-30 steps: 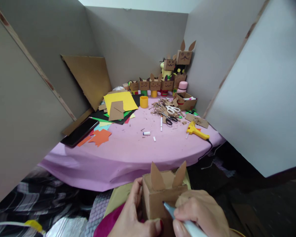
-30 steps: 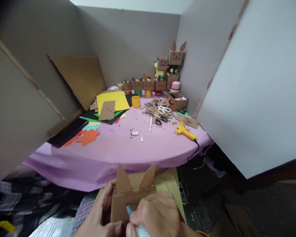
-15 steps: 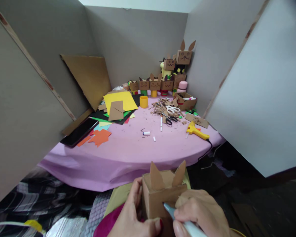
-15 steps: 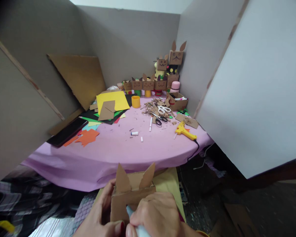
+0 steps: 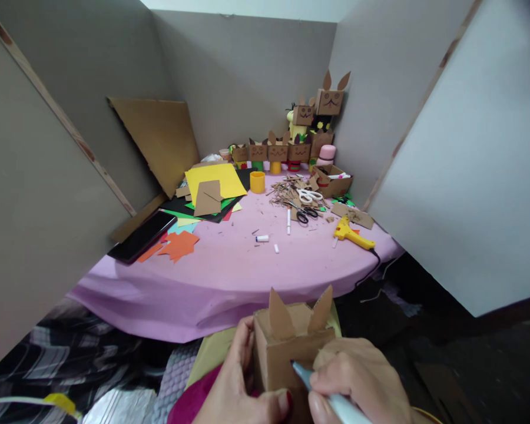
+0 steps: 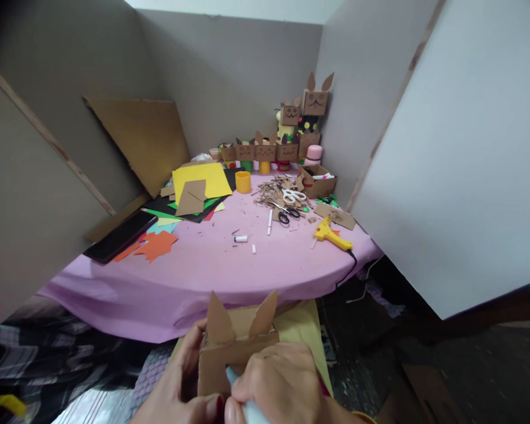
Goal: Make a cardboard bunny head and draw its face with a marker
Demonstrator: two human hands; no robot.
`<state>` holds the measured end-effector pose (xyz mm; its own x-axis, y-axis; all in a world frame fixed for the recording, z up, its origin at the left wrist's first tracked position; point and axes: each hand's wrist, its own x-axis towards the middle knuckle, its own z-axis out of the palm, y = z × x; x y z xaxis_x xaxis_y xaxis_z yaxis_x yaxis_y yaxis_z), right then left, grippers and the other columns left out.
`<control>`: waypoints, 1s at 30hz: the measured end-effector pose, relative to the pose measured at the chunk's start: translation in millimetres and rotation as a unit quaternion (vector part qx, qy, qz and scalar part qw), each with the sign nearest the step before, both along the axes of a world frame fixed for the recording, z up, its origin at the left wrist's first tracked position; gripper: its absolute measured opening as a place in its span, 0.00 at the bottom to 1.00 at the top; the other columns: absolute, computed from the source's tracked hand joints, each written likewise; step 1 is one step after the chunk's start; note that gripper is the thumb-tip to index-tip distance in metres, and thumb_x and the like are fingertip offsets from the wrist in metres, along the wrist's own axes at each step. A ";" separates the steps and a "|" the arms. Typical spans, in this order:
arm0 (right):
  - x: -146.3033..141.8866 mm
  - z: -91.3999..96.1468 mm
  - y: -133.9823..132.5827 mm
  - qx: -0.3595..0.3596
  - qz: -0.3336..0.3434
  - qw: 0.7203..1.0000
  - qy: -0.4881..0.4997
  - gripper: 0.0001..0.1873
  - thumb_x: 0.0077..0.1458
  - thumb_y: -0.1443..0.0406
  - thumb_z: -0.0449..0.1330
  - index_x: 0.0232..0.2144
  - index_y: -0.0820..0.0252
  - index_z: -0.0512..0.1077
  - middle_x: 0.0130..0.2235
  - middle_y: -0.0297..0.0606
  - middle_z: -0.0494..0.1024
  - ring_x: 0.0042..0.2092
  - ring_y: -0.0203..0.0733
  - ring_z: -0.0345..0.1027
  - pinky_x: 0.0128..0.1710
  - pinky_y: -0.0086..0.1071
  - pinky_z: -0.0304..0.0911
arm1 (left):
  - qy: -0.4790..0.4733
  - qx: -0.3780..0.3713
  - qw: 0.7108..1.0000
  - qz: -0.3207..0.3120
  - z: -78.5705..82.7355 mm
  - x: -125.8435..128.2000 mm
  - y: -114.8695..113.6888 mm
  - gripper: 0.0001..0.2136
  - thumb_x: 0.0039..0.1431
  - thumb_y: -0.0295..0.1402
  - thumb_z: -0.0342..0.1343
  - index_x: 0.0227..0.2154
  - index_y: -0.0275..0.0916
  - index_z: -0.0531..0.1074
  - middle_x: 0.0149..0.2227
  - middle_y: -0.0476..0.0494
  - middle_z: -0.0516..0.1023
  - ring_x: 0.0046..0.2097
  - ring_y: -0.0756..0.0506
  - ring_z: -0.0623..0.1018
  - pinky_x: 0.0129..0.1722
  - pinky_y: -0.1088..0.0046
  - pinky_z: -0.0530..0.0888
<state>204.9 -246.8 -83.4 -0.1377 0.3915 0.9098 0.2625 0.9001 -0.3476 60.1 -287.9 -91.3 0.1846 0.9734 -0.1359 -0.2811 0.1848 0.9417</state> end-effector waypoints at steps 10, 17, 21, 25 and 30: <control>-0.3 0.5 2.9 0.014 0.003 1.000 -0.004 0.13 0.57 0.67 0.49 0.20 0.58 0.61 0.12 0.23 0.61 0.12 0.28 0.55 0.16 0.26 0.53 | 0.030 -0.006 1.000 0.007 2.2 1.0 -0.6 0.28 0.40 0.31 0.56 0.47 0.43 0.53 0.55 0.38 0.68 0.57 0.36 0.66 0.56 0.57 0.62; -1.3 0.7 3.4 0.028 0.004 1.000 0.002 0.12 0.55 0.68 0.50 0.20 0.58 0.61 0.12 0.23 0.61 0.12 0.28 0.56 0.15 0.26 0.53 | 0.040 -0.013 0.999 0.015 4.7 2.0 -0.2 0.28 0.40 0.29 0.56 0.46 0.43 0.53 0.54 0.38 0.69 0.57 0.36 0.67 0.55 0.57 0.63; -1.4 0.9 3.4 0.016 -0.001 1.000 0.002 0.12 0.54 0.68 0.50 0.20 0.58 0.61 0.12 0.24 0.62 0.13 0.29 0.57 0.15 0.26 0.54 | 0.058 -0.009 0.998 0.021 3.0 1.8 -0.5 0.29 0.40 0.30 0.57 0.48 0.42 0.53 0.55 0.37 0.68 0.58 0.35 0.65 0.56 0.56 0.62; -2.1 -0.8 3.7 0.017 0.004 1.000 0.006 0.12 0.54 0.69 0.49 0.19 0.58 0.60 0.12 0.23 0.61 0.12 0.28 0.56 0.15 0.26 0.53 | 0.063 -0.009 0.998 0.021 0.9 1.5 -0.7 0.29 0.40 0.33 0.57 0.48 0.43 0.54 0.56 0.38 0.68 0.58 0.35 0.65 0.55 0.57 0.63; -2.9 -1.9 4.0 0.019 0.010 1.000 0.004 0.11 0.53 0.69 0.49 0.19 0.58 0.60 0.12 0.24 0.61 0.12 0.28 0.55 0.15 0.25 0.52 | 0.070 -0.012 0.997 0.024 0.2 0.7 -0.7 0.30 0.40 0.33 0.58 0.48 0.43 0.54 0.56 0.38 0.68 0.57 0.35 0.66 0.54 0.58 0.64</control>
<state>202.0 -242.9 -85.2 -0.1378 0.3533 0.9253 0.2427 0.9178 -0.3142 60.7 -288.6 -91.0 0.1153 0.9768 -0.1807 -0.1555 0.1975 0.9679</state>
